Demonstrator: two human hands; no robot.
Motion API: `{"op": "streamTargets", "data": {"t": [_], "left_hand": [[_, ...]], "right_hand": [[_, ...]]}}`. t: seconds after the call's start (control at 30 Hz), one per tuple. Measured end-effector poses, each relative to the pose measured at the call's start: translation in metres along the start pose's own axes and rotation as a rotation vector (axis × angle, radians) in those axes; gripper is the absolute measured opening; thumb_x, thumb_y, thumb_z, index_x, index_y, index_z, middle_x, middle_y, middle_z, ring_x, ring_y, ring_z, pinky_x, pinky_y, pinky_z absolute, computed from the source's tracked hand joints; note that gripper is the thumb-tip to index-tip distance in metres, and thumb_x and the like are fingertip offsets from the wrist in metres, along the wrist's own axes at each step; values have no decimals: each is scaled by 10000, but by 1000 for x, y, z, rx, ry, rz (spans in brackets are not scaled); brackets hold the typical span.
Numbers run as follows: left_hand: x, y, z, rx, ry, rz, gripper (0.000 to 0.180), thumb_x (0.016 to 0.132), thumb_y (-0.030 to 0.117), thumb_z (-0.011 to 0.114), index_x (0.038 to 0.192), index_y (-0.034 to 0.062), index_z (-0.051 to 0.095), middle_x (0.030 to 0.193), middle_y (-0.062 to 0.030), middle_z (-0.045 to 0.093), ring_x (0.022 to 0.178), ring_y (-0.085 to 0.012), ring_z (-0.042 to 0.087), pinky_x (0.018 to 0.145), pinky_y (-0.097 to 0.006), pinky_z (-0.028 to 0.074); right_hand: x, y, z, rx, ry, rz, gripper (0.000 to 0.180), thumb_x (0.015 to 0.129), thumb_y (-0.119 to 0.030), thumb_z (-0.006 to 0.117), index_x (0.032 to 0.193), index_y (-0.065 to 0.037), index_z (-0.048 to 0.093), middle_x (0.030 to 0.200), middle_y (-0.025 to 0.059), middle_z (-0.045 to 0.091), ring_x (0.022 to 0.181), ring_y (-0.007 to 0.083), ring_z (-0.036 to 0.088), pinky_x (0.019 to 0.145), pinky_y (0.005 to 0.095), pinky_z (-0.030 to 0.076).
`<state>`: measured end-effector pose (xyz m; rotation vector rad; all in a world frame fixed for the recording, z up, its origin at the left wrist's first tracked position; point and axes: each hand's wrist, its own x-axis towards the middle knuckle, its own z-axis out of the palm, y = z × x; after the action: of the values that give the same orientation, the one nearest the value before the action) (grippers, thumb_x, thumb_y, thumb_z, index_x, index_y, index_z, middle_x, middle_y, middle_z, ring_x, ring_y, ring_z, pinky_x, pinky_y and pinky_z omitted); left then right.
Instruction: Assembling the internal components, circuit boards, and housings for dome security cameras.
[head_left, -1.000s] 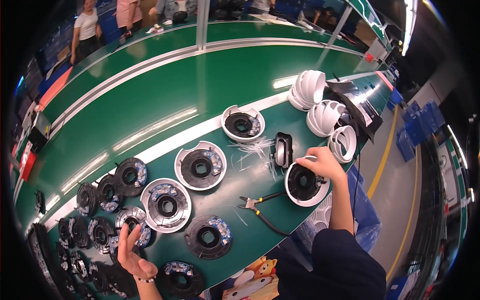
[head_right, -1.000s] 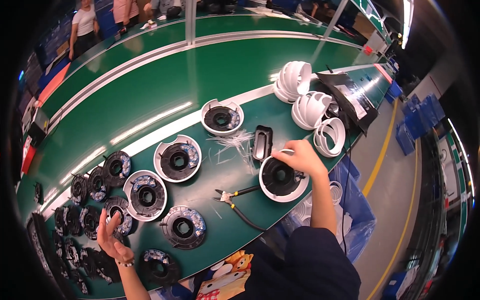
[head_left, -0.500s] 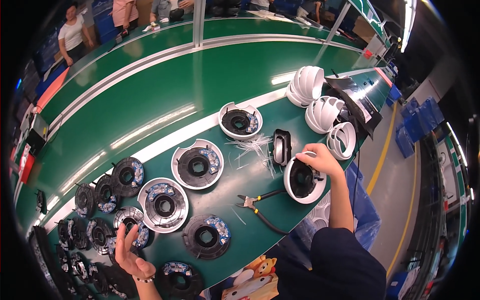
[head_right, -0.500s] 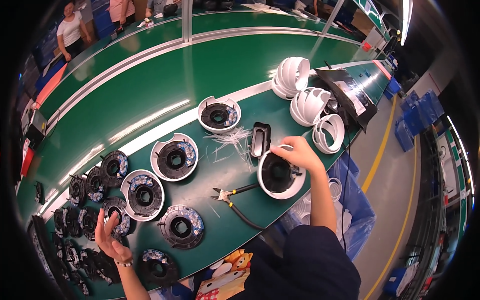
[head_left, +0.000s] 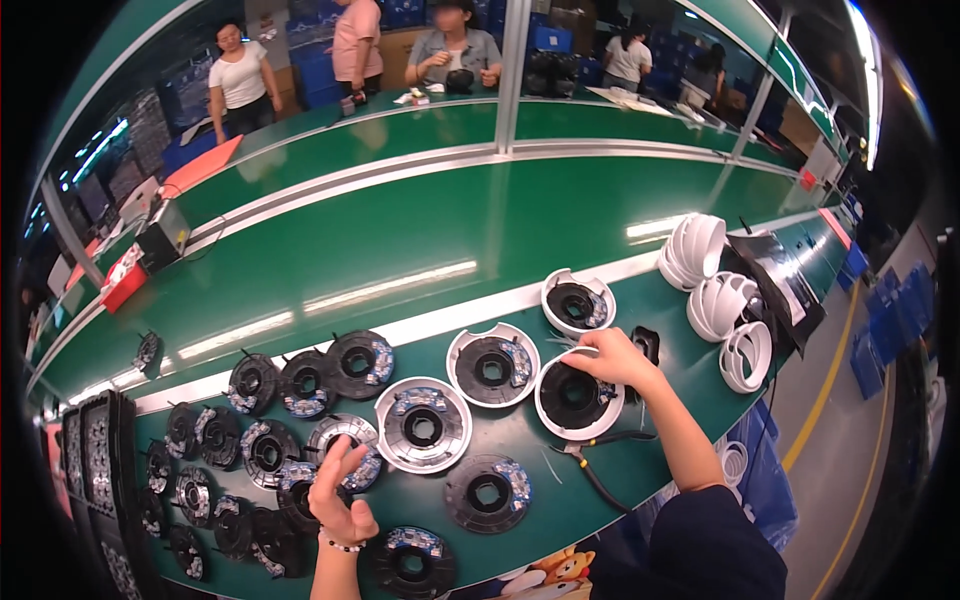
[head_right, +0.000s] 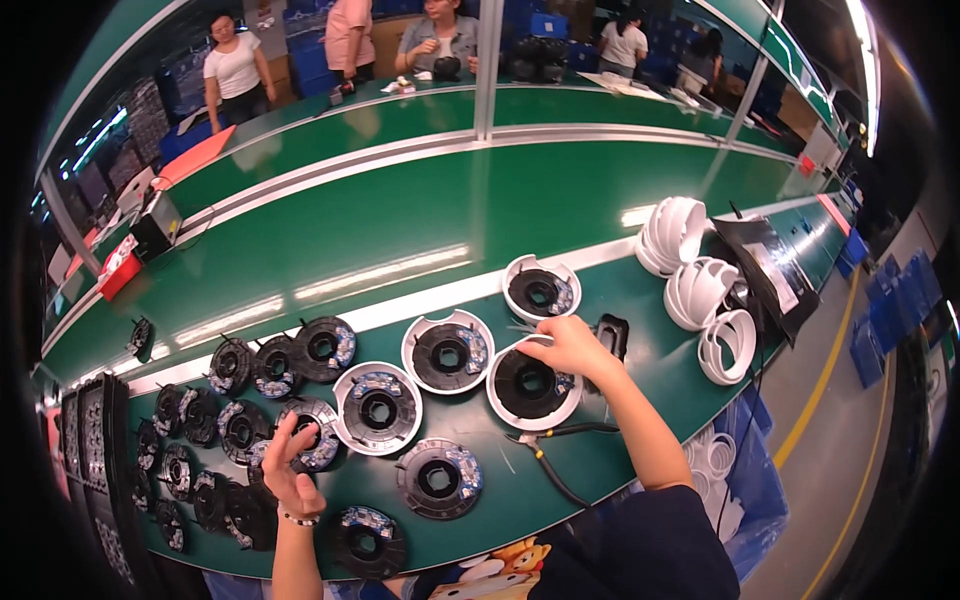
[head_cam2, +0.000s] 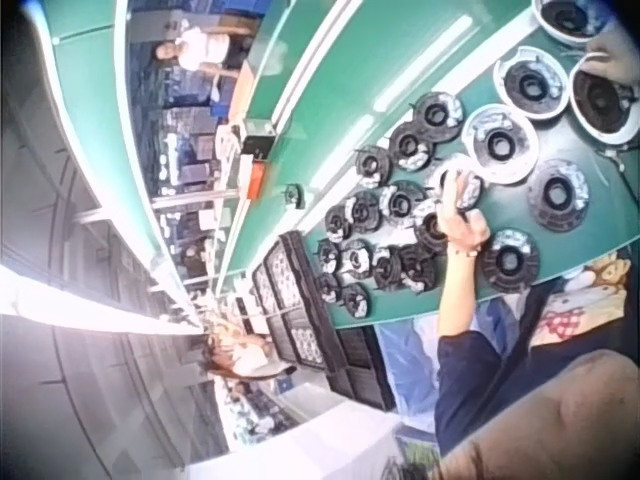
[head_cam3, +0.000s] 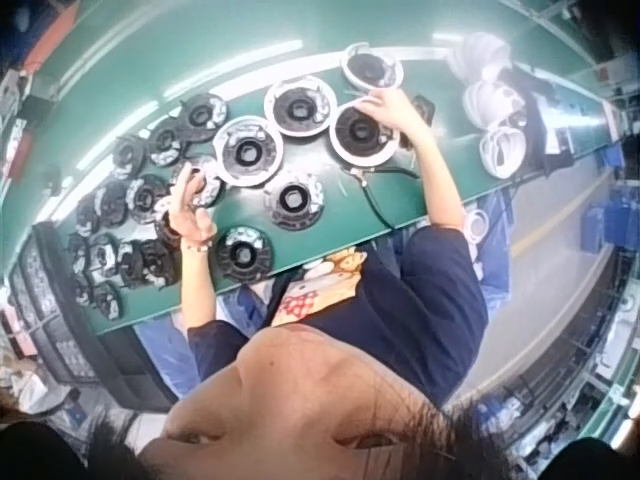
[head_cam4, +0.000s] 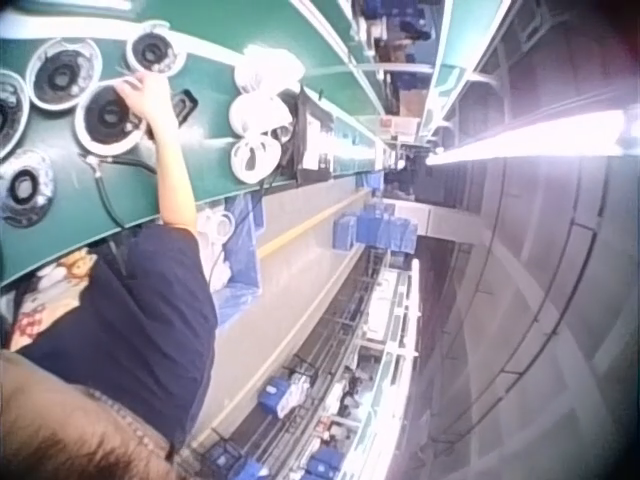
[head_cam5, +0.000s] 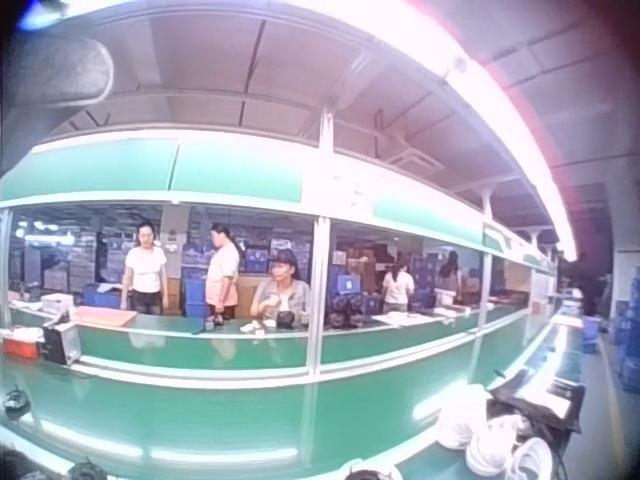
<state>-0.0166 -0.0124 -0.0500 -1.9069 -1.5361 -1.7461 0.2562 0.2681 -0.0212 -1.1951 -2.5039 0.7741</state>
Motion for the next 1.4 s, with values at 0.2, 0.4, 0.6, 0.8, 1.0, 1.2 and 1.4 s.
{"op": "streamTargets", "data": {"t": [0.2,0.4,0.6,0.8,1.0,1.2,1.4], "left_hand": [[0,1,0,15,-11,-67,531,841,326,406,1198,-45,278,1065,-315,479,912,-358,556,690,-356,492],[0,10,2,40,12,-144,567,853,351,325,1212,-81,243,1217,-273,383,925,-305,551,733,-320,444],[1,13,7,51,-35,-148,510,850,271,296,1240,-49,217,1236,-270,365,940,-299,542,742,-316,432],[-4,4,0,29,4,-106,511,865,291,312,1236,-49,225,1226,-278,372,926,-309,551,733,-329,448],[-6,0,9,20,31,-104,454,820,287,433,1078,-83,380,876,-264,581,946,-370,539,830,-425,419],[4,1,9,-71,91,21,358,822,174,460,1102,-38,385,1021,-290,523,795,-335,615,701,-362,496],[6,5,3,-18,91,34,369,810,159,471,1119,-23,384,1034,-276,525,785,-319,621,664,-335,504]], "right_hand": [[0,1,4,-187,63,-94,338,677,-325,642,782,-7,597,761,204,594,758,345,579,678,406,459],[-19,-4,-17,-226,420,-114,317,687,-316,639,824,-34,591,802,136,581,800,296,560,700,373,453],[-57,66,-92,-308,1023,38,162,674,-197,638,672,-43,586,702,101,578,647,258,555,601,356,433],[-126,146,-93,-666,1012,365,265,670,-247,653,788,-19,592,818,137,587,799,297,535,724,372,416],[-162,186,-72,-433,772,562,315,718,-257,627,860,23,619,765,190,620,720,281,617,653,347,471],[-174,225,-92,-365,687,409,243,790,-188,549,825,47,600,721,179,613,666,231,601,638,311,443],[-151,214,-93,-312,970,276,291,832,-247,509,768,24,592,620,131,577,549,175,537,540,306,402]]}}
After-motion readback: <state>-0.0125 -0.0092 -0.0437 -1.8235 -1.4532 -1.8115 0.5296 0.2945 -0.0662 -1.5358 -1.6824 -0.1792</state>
